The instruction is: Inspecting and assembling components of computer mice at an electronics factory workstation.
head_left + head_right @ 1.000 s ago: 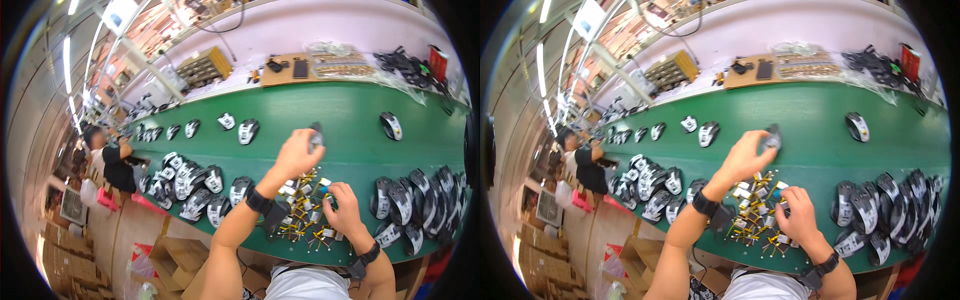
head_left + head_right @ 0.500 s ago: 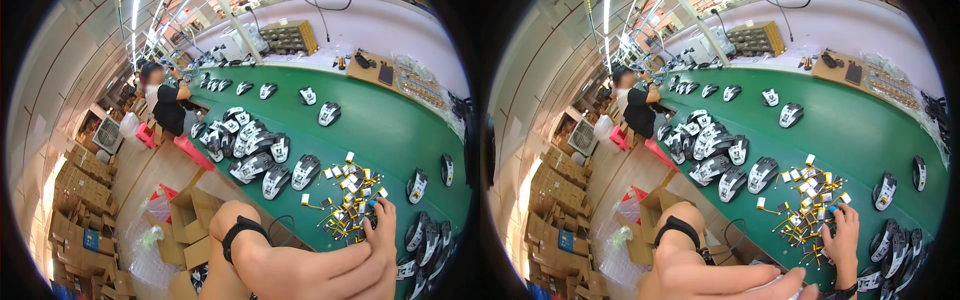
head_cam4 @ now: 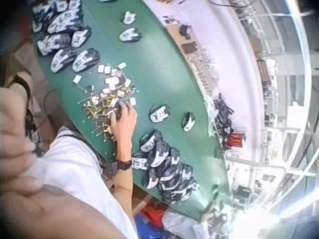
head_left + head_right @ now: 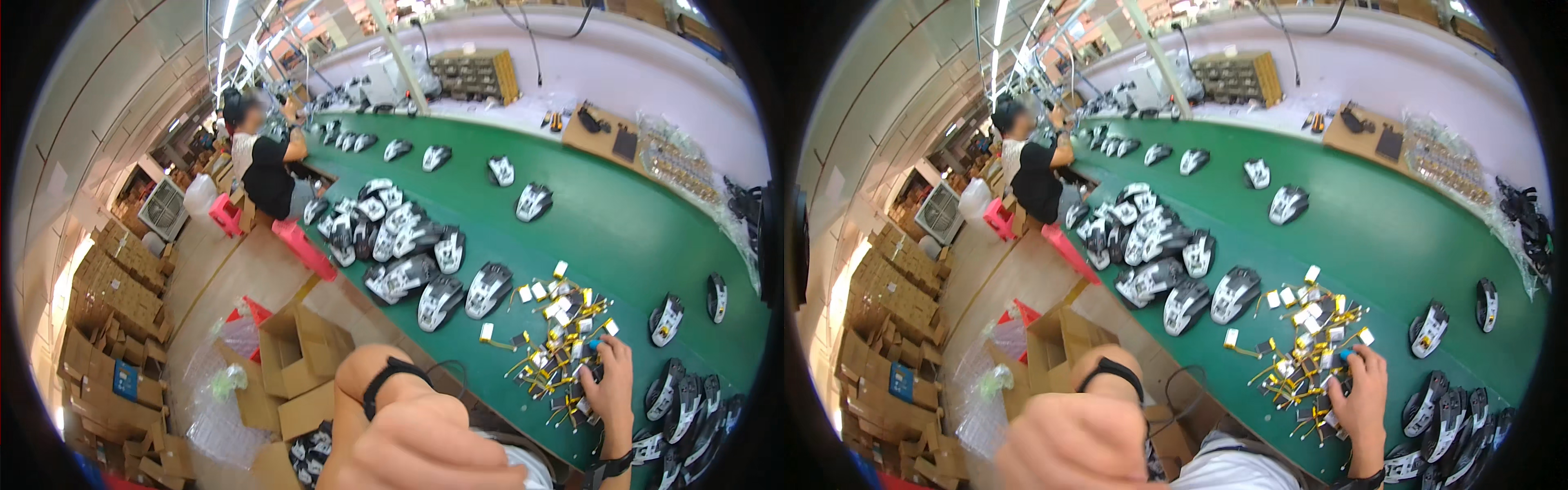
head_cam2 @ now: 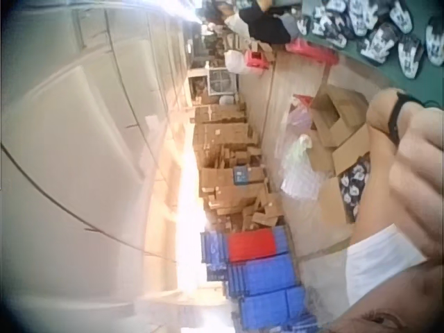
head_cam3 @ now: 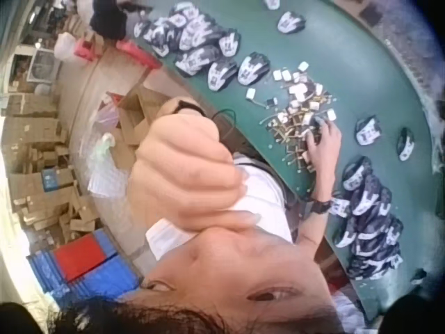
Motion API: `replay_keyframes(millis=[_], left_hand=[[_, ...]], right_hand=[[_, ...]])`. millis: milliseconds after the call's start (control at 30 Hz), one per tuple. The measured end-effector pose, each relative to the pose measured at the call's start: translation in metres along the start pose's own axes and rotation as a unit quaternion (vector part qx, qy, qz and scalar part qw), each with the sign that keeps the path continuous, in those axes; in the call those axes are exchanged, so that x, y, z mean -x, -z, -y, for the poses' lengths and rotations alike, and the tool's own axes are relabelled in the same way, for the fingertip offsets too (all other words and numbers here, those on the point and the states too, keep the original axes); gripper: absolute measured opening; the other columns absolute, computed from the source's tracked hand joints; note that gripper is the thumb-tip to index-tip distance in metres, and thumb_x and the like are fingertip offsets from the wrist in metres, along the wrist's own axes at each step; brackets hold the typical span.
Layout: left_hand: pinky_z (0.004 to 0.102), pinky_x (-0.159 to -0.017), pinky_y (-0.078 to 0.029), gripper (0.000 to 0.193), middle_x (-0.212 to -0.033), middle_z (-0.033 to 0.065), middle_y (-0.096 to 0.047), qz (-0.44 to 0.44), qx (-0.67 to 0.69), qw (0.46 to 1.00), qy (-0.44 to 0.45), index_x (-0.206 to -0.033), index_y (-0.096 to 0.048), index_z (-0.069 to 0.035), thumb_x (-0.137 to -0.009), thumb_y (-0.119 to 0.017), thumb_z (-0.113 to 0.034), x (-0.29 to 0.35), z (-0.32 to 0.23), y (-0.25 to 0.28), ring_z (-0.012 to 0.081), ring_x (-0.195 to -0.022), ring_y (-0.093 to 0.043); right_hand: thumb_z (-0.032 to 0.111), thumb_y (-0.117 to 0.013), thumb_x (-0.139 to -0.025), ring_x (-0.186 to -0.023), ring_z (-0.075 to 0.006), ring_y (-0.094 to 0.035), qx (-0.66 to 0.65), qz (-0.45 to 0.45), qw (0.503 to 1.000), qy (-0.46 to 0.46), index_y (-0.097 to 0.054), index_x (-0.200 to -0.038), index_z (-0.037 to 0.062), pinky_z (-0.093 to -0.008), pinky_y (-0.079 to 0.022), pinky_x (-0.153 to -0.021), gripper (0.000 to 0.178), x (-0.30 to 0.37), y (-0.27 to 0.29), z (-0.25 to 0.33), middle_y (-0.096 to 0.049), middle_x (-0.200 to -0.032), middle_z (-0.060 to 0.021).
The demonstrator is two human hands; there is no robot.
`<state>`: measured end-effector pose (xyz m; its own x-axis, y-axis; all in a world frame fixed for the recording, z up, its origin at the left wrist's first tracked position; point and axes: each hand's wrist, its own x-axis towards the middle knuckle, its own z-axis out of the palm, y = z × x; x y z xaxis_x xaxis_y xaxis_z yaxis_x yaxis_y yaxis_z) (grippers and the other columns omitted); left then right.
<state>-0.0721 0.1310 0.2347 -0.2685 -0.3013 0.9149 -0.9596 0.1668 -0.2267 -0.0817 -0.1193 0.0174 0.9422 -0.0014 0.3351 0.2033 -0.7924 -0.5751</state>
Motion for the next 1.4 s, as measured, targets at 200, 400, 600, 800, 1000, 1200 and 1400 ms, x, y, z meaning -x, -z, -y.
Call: replay_keyframes(millis=[200, 400, 600, 800, 1000, 1200, 1400], left_hand=[[0.0376, -0.056, -0.047, 0.009, -0.07, 0.0108, -0.059, 0.165, -0.106, 0.953, 0.231, -0.075, -0.063, -0.004, -0.067, -0.061, -0.008, 0.077, 0.135, -0.087, 0.0293, -0.06, -0.057], [0.046, -0.088, -0.047, 0.043, -0.117, 0.0216, -0.055, 0.263, -0.248, 0.763, 0.536, -0.118, -0.052, -0.002, -0.079, -0.06, -0.019, 0.212, 0.281, -0.122, 0.0376, -0.106, -0.055], [0.0522, -0.099, -0.04, 0.098, -0.139, 0.021, -0.037, 0.321, -0.276, 0.581, 0.695, -0.147, -0.021, -0.003, -0.076, -0.072, -0.047, 0.274, 0.283, -0.158, 0.0397, -0.124, -0.043], [0.0497, -0.099, -0.041, 0.089, -0.132, 0.0179, -0.046, 0.278, -0.298, 0.58, 0.705, -0.133, -0.038, -0.001, -0.07, -0.077, -0.05, 0.283, 0.289, -0.151, 0.0366, -0.123, -0.045], [0.0445, -0.091, -0.048, 0.08, -0.122, 0.019, -0.055, 0.297, -0.296, 0.579, 0.699, -0.123, -0.046, -0.002, -0.067, -0.077, -0.049, 0.274, 0.298, -0.137, 0.0342, -0.112, -0.056], [0.0304, -0.065, -0.053, 0.066, -0.096, 0.0141, -0.063, 0.041, 0.08, 0.694, 0.715, -0.112, -0.048, 0.001, -0.076, -0.073, -0.049, 0.186, 0.254, -0.158, 0.0207, -0.075, -0.065], [0.0219, -0.056, -0.048, 0.048, -0.085, 0.0026, -0.057, -0.057, 0.444, 0.606, 0.657, -0.113, -0.047, -0.004, -0.088, -0.067, -0.04, 0.153, 0.137, -0.152, 0.0069, -0.062, -0.057]], right_hand=[[0.003, -0.074, -0.064, -0.097, -0.0342, -0.053, -0.022, 0.009, 0.994, -0.111, -0.057, -0.098, 0.0003, -0.0433, -0.043, -0.086, 0.038, 0.005, 0.002, -0.014, -0.056, -0.102, -0.0137], [0.001, -0.073, -0.065, -0.088, -0.031, -0.054, 0.046, -0.051, 0.997, -0.04, -0.06, -0.086, 0.002, -0.0403, -0.042, -0.075, 0.025, 0.004, -0.004, -0.01, -0.056, -0.095, -0.0117], [0.004, -0.071, -0.067, -0.083, -0.0309, -0.055, 0.035, -0.061, 0.997, -0.014, -0.061, -0.08, 0.0034, -0.0395, -0.042, -0.075, 0.016, 0.002, -0.003, -0.024, -0.059, -0.087, -0.0103], [0.016, -0.076, -0.063, -0.084, -0.0313, -0.054, -0.001, 0.008, 0.998, 0.055, -0.062, -0.08, 0.0042, -0.0405, -0.042, -0.076, 0.024, 0.006, 0.005, 0.007, -0.06, -0.088, -0.0092], [0.01, -0.076, -0.062, -0.082, -0.0311, -0.056, -0.001, 0.067, 0.997, 0.034, -0.066, -0.079, 0.0047, -0.0402, -0.045, -0.072, 0.02, 0.005, 0.003, -0.002, -0.061, -0.084, -0.0098], [0.005, -0.073, -0.066, -0.076, -0.0301, -0.056, -0.013, -0.002, 1.0, 0.013, -0.066, -0.075, 0.0045, -0.0406, -0.045, -0.067, 0.011, 0.004, 0.007, -0.005, -0.061, -0.079, -0.0099], [-0.006, -0.064, -0.075, -0.065, -0.0252, -0.057, -0.158, -0.08, 0.982, -0.068, -0.063, -0.085, -0.0059, -0.0314, -0.043, -0.059, 0.011, -0.011, 0.016, 0.006, -0.057, -0.075, -0.013]])
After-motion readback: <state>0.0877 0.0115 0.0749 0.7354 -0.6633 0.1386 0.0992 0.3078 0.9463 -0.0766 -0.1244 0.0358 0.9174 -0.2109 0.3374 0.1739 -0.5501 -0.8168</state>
